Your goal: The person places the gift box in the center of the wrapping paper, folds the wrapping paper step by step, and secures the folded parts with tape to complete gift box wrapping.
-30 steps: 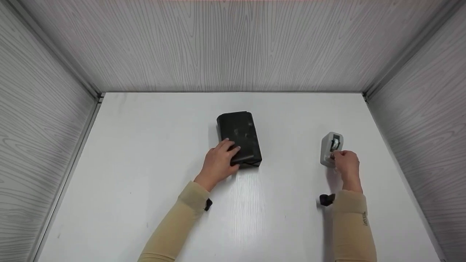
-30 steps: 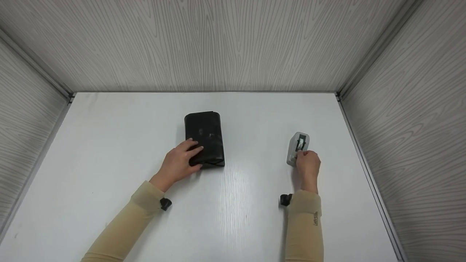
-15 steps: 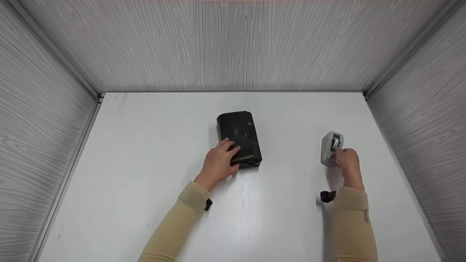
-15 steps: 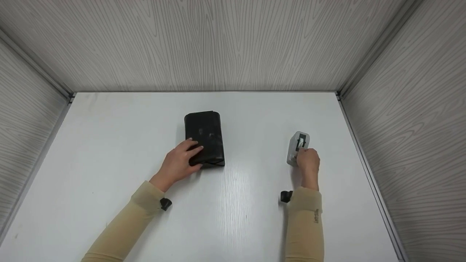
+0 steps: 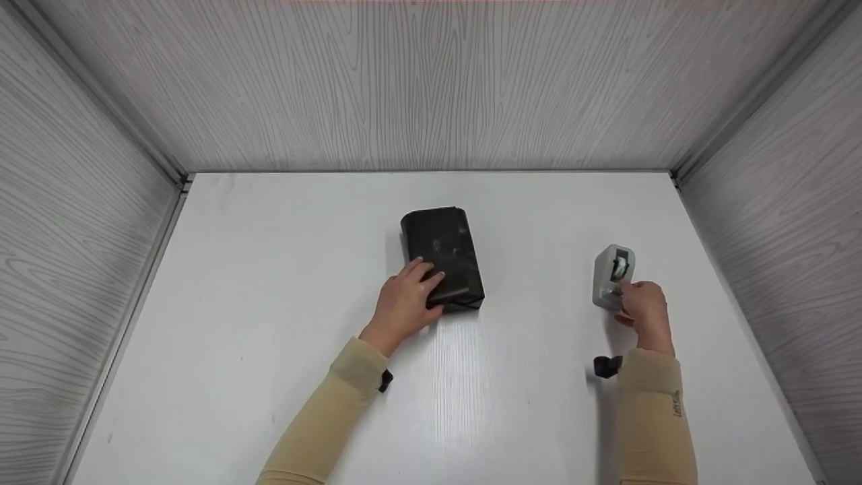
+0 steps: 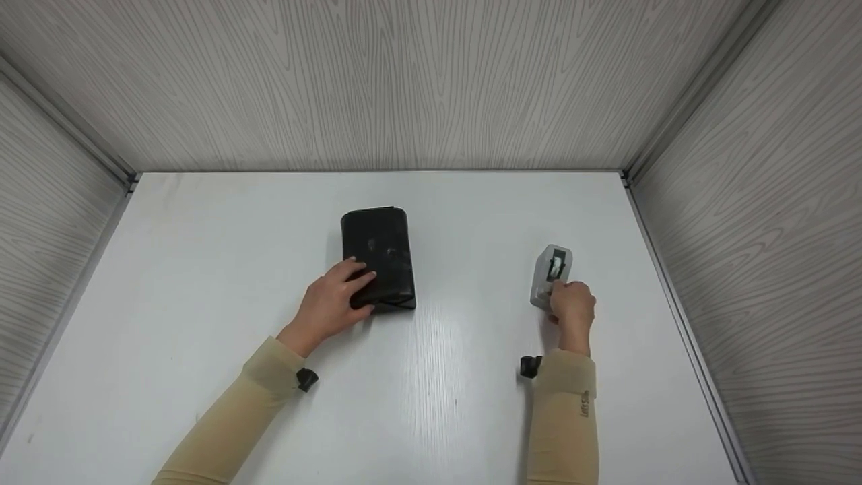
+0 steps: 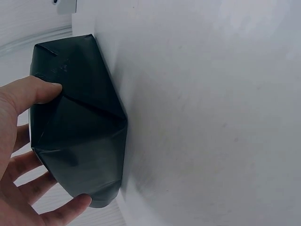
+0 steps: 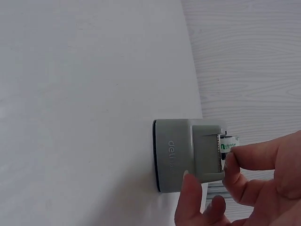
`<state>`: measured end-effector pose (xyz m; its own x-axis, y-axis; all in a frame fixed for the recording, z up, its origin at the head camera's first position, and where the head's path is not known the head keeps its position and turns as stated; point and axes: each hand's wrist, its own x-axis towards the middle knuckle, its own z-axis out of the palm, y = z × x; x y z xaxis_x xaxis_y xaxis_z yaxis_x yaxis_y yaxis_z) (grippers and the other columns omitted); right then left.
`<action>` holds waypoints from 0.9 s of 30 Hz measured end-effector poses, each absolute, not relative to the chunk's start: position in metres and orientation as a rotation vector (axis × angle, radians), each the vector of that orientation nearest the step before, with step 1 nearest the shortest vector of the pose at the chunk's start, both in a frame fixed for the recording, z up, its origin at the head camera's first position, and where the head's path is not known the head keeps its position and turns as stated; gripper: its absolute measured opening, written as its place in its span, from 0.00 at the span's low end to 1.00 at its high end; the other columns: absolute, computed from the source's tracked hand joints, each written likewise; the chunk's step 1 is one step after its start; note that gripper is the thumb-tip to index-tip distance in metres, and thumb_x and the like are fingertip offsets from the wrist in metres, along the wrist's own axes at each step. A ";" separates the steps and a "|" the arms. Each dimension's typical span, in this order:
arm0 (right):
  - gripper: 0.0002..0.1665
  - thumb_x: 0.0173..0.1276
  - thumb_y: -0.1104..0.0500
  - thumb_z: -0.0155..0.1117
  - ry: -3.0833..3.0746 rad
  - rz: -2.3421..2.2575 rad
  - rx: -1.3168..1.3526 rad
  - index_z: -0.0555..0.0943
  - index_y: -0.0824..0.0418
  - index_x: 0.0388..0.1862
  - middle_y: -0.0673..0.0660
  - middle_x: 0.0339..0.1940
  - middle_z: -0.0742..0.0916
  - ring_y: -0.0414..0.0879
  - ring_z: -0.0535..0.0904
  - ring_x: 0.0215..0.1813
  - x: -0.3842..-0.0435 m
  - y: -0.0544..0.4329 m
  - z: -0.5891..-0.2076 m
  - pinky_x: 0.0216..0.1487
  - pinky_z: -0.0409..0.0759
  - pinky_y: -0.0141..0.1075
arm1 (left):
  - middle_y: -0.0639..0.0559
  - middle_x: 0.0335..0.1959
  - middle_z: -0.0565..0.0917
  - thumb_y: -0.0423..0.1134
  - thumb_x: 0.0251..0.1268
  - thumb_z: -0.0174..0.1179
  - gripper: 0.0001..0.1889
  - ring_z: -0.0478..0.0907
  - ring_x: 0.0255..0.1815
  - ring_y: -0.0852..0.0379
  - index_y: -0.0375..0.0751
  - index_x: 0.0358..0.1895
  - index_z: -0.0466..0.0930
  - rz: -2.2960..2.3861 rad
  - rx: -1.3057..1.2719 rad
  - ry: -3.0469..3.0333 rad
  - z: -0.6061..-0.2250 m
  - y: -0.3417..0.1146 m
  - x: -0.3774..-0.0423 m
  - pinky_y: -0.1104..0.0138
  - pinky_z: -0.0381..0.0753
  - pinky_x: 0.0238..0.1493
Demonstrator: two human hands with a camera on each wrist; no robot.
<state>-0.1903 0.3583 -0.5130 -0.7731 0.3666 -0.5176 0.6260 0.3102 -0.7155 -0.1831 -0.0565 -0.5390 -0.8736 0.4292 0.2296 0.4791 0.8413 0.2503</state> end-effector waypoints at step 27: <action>0.27 0.79 0.53 0.46 2.262 -1.709 0.976 0.65 0.72 0.65 0.66 0.59 0.76 0.45 0.82 0.46 -0.170 0.353 -0.526 0.48 0.81 0.34 | 0.45 0.63 0.74 0.49 0.60 0.67 0.28 0.63 0.71 0.46 0.45 0.64 0.78 -0.446 -0.712 -2.850 -0.541 -0.056 -0.183 0.48 0.77 0.52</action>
